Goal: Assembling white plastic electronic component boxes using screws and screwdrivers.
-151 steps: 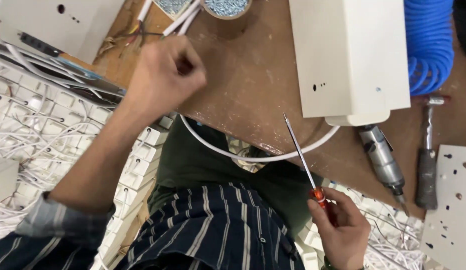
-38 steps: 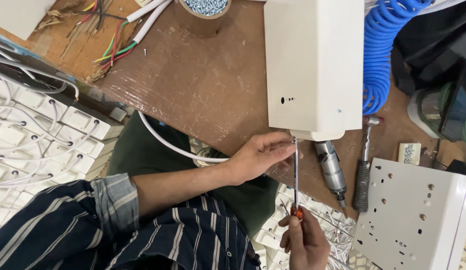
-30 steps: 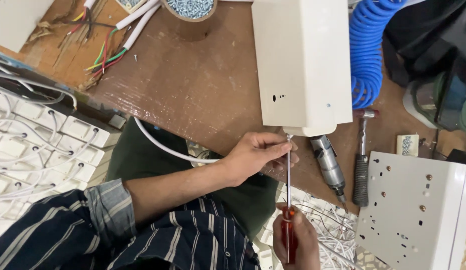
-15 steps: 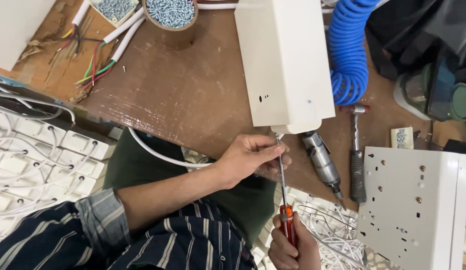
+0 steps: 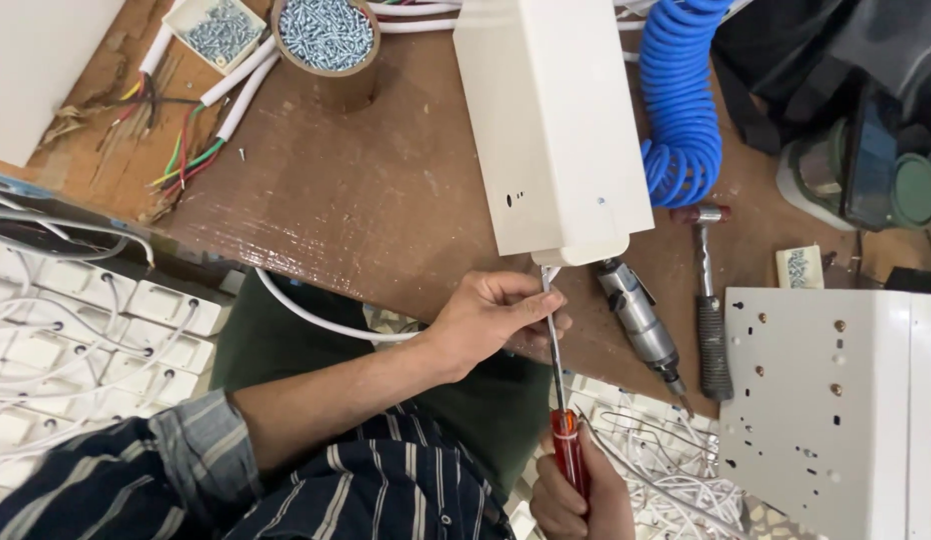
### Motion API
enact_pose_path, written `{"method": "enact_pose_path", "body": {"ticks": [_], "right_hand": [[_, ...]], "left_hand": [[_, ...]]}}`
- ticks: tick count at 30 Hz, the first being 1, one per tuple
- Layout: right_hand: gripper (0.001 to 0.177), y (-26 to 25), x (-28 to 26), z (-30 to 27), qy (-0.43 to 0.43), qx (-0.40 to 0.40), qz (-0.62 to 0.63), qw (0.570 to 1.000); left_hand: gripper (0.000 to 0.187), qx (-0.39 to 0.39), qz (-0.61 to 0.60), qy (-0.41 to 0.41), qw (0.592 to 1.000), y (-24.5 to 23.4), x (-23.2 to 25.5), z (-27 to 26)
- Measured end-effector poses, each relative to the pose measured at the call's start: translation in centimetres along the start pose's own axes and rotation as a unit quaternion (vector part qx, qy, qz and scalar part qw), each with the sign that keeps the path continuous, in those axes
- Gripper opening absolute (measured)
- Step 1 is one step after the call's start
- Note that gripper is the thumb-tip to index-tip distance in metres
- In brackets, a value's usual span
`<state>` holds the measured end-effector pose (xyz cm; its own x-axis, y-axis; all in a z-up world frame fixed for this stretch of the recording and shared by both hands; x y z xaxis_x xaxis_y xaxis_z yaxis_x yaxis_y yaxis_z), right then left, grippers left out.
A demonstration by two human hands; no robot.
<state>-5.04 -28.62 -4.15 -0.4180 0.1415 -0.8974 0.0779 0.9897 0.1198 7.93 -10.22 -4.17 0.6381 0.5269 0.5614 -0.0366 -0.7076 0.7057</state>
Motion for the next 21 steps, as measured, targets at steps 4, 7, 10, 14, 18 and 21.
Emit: {"method": "enact_pose_path", "body": {"ticks": [4, 7, 10, 14, 18, 21], "right_hand": [[0.051, -0.5, -1.4, -0.4, -0.03, 0.063, -0.141, 0.988], [0.042, -2.3, -0.4, -0.3, -0.038, 0.074, -0.172, 0.982], [0.038, 0.2, 1.3, 0.1, 0.073, -0.035, 0.131, 0.988], [0.04, 0.0, 1.5, 0.3, 0.071, -0.017, 0.252, 0.965], [0.051, 4.9, -11.8, -2.9, -0.409, 0.057, -0.387, 0.824], [0.049, 3.2, -11.6, -2.6, -0.434, 0.057, -0.462, 0.771]], "left_hand": [[0.021, 0.036, 0.02, 0.014, 0.999, -0.4, 0.0, 0.1], [0.022, 0.043, 0.033, 0.012, 0.998, -0.3, 0.2, 0.3], [0.023, 0.034, 0.039, 0.006, 0.999, -0.6, 0.6, -0.1], [0.022, 0.02, 0.027, 0.007, 0.999, -0.6, 0.1, 0.6], [0.021, 0.045, 0.042, 0.019, 0.998, -0.6, -0.3, 0.7], [0.021, 0.046, 0.051, 0.038, 0.997, -0.4, 0.7, 0.6]]}}
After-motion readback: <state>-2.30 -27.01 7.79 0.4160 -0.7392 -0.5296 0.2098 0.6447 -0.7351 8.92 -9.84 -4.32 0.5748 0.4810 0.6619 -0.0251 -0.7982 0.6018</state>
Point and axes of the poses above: each hand's wrist, its own z-axis towards the middle knuckle, its own y-axis out of the palm, x = y × z, the point moved 9 cm from there along z, towards the middle knuckle, and after that the axes turned 14 degrees about -y, right-handed, at the moved point
